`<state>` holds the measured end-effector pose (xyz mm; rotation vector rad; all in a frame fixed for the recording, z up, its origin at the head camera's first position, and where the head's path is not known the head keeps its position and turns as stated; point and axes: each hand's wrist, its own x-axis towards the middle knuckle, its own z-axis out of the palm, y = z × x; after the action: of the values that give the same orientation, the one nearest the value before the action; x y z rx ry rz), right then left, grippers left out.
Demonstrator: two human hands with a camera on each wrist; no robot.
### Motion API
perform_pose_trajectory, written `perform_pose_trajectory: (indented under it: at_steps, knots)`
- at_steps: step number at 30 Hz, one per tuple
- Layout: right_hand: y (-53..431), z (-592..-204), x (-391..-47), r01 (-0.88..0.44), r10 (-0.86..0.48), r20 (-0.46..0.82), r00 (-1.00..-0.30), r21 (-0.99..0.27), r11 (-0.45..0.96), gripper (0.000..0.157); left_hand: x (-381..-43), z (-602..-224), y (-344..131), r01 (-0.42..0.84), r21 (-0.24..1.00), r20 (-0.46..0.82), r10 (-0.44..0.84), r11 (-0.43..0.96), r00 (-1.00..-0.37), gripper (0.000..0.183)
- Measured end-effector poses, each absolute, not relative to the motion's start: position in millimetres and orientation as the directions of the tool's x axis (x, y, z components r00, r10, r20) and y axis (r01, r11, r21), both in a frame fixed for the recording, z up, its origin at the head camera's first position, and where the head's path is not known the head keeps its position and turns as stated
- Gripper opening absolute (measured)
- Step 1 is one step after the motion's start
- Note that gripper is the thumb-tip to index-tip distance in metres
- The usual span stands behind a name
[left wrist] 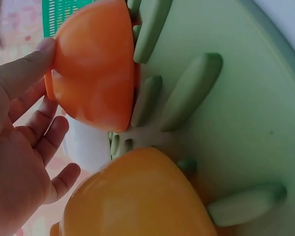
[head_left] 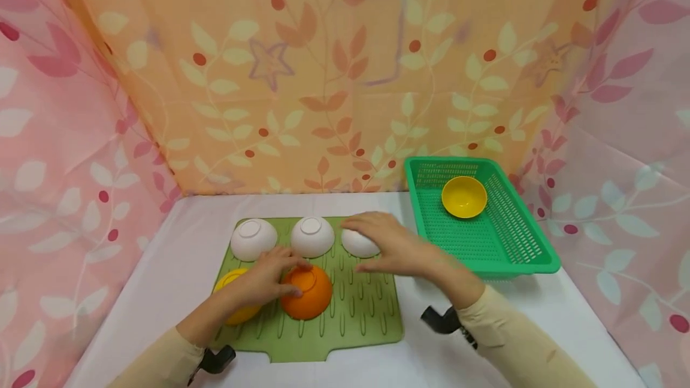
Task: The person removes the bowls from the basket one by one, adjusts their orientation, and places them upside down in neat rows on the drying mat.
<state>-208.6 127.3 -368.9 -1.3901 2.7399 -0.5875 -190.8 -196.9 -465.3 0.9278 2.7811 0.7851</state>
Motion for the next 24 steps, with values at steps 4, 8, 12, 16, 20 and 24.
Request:
perform_pose_trajectory:
  at_steps: [4,8,12,16,20,24]
  knots:
    - [191.2,-328.6,-251.1,-0.845,-0.824,0.200,-0.530,-0.209,0.492,0.062,-189.0,-468.4,-197.6,0.511,0.537,0.043,0.584,0.671,-0.811,0.045]
    - [258.9,-325.3,-299.4,-0.768,-0.753,0.151,-0.641,-0.143,0.625,0.057,-190.0,-467.6,-197.1,0.492,0.561,0.029,0.578,0.665,-0.815,0.044]
    - [311.7,-343.1,-332.3,-0.640,-0.635,0.080,-0.769,-0.109,0.761,0.061,-190.7,-466.1,-196.6,0.480,0.567,0.020,0.572,0.669,-0.820,0.043]
    - [343.0,-364.0,-346.2,-0.554,-0.553,0.043,-0.832,-0.091,0.827,0.074,-189.2,-466.5,-195.2,0.478,0.558,0.016,0.567,0.678,-0.823,0.044]
    - [358.9,-380.7,-352.0,-0.492,-0.493,0.014,-0.870,-0.089,0.866,0.090,-187.5,-466.9,-193.7,0.473,0.557,0.014,0.562,0.683,-0.827,0.045]
    - [367.0,-394.0,-358.4,-0.483,-0.483,0.015,-0.876,-0.044,0.875,0.095,-186.1,-465.9,-192.8,0.462,0.560,0.009,0.552,0.688,-0.834,0.046]
